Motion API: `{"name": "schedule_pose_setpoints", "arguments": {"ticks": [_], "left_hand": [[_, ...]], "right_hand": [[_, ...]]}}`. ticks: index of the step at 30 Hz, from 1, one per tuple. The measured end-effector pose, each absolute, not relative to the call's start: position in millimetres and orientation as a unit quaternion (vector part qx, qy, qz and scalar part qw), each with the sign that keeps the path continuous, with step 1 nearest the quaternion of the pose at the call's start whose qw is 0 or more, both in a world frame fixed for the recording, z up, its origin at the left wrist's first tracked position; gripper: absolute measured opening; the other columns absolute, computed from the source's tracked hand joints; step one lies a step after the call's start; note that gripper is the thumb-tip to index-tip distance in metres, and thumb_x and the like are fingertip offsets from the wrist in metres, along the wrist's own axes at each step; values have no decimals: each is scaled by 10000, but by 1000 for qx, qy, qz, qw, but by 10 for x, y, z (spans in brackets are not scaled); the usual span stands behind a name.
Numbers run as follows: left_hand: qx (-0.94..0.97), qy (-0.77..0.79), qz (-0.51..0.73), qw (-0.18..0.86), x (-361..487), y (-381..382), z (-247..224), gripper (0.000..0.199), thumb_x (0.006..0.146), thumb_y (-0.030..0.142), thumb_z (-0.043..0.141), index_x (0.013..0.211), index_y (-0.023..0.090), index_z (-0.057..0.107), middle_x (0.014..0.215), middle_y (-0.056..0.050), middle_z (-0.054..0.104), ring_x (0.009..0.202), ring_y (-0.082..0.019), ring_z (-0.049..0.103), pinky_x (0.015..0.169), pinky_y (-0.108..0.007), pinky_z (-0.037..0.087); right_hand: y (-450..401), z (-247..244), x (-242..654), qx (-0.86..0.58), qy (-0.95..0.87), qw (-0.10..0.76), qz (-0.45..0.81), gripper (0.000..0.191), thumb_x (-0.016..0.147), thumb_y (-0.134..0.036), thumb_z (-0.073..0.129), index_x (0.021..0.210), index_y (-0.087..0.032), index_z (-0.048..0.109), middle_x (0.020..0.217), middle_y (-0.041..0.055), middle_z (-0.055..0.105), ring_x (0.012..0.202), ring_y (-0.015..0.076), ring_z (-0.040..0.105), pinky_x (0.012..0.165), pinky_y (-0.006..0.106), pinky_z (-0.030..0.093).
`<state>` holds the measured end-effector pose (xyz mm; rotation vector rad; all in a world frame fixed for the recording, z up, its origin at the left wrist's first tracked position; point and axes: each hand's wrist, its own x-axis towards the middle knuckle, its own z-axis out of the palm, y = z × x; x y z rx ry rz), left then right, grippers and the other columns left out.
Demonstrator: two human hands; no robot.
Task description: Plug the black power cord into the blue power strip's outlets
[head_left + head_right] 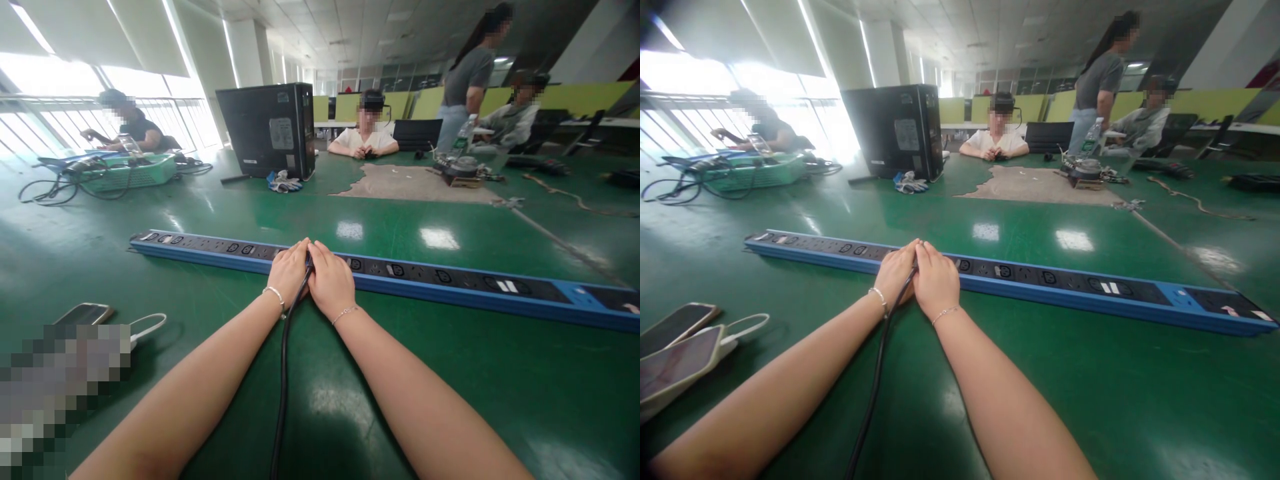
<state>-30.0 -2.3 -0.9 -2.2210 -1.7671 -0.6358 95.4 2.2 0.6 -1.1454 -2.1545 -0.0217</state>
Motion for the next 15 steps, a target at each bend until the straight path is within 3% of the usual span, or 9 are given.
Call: {"name": "schedule_pose_setpoints", "arguments": {"ticks": [5,15], "left_hand": [[-766,-597,-201,124,-267,-61,12,598,752,283,462,1299,59,378,1316,-171,518,1283,-254,407,1058,-387,284],[-764,-602,-200,119,-255,-69,40,544,761,249,445,1280,89,411,1294,-159,542,1272,-246,424,1032,-380,329]], "right_hand": [[78,130,927,-468,-829,304,15,418,866,-165,357,1250,-147,520,1241,81,585,1066,186,552,946,309,380],[75,121,957,-472,-826,307,6,392,845,-197,404,1215,-206,533,1191,68,612,1094,195,536,956,350,370]]}}
